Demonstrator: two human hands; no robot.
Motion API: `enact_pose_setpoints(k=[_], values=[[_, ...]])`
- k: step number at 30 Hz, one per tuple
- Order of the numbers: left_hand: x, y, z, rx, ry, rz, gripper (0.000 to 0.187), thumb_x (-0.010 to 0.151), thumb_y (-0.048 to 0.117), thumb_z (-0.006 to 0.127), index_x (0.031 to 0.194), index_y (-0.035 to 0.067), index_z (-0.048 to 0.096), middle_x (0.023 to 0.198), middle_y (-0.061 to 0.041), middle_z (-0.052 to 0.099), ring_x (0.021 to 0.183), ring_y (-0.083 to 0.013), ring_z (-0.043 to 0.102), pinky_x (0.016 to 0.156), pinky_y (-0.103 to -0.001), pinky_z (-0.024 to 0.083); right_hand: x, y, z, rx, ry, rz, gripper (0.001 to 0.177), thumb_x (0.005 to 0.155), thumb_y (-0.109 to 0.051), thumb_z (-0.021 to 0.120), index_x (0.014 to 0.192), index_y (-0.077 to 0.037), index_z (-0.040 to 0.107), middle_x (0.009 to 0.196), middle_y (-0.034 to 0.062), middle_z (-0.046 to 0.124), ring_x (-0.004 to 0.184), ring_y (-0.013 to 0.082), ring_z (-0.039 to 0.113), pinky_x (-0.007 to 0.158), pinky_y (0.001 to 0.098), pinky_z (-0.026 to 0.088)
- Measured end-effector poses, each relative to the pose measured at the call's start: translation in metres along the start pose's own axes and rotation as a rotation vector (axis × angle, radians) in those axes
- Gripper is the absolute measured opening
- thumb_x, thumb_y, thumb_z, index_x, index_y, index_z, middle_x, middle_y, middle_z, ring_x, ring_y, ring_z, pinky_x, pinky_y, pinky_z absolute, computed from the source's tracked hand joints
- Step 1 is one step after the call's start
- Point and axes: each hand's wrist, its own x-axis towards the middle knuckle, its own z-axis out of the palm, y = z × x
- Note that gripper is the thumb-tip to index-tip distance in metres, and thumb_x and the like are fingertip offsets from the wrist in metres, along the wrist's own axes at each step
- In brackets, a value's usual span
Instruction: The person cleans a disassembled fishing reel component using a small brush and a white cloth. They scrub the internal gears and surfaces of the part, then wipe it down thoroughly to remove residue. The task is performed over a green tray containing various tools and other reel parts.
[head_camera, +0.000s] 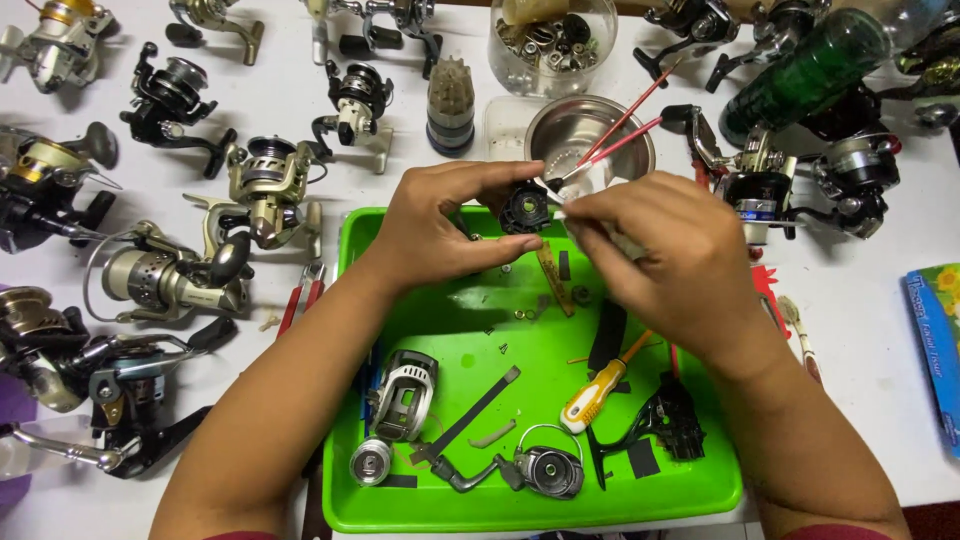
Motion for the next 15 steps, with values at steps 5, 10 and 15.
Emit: enact_pose_setpoints(k=[5,10,15], values=[[-0.001,0.003,0.002,0.0,0.012,-0.025,0.054,0.085,0.014,0.093,0.131,0.004,0.065,0.125,-0.013,0.074,0.094,-0.0123,0.073,0.092,-0.026,0.063,-0.006,-0.002,0.007,-0.038,0.01,-0.035,0.008,0.096,0.003,0.077,0.101,0.002,0.071,0.095,0.0146,0.073,0.081,0.031,0.066,0.076,0.0418,0.05],[0.001,0.004,0.003,0.03,0.026,0.003,0.053,0.085,0.014,0.094,0.129,0.003,0.066,0.123,-0.014,0.074,0.096,-0.0145,0.074,0.093,-0.027,0.064,-0.01,-0.005,0.011,-0.112,0.017,-0.041,0.009,0.097,0.0,0.079,0.104,0.001,0.074,0.097,0.014,0.072,0.083,0.0308,0.065,0.077,0.0418,0.051],[0.001,0.008,0.004,0.075,0.033,0.039,0.052,0.084,0.014,0.095,0.127,0.003,0.067,0.121,-0.014,0.075,0.098,-0.0164,0.075,0.093,-0.027,0.063,-0.011,-0.008,0.014,-0.178,0.022,-0.061,0.005,0.098,0.0,0.075,0.102,-0.001,0.074,0.099,0.0113,0.074,0.083,0.0313,0.066,0.073,0.0419,0.049]])
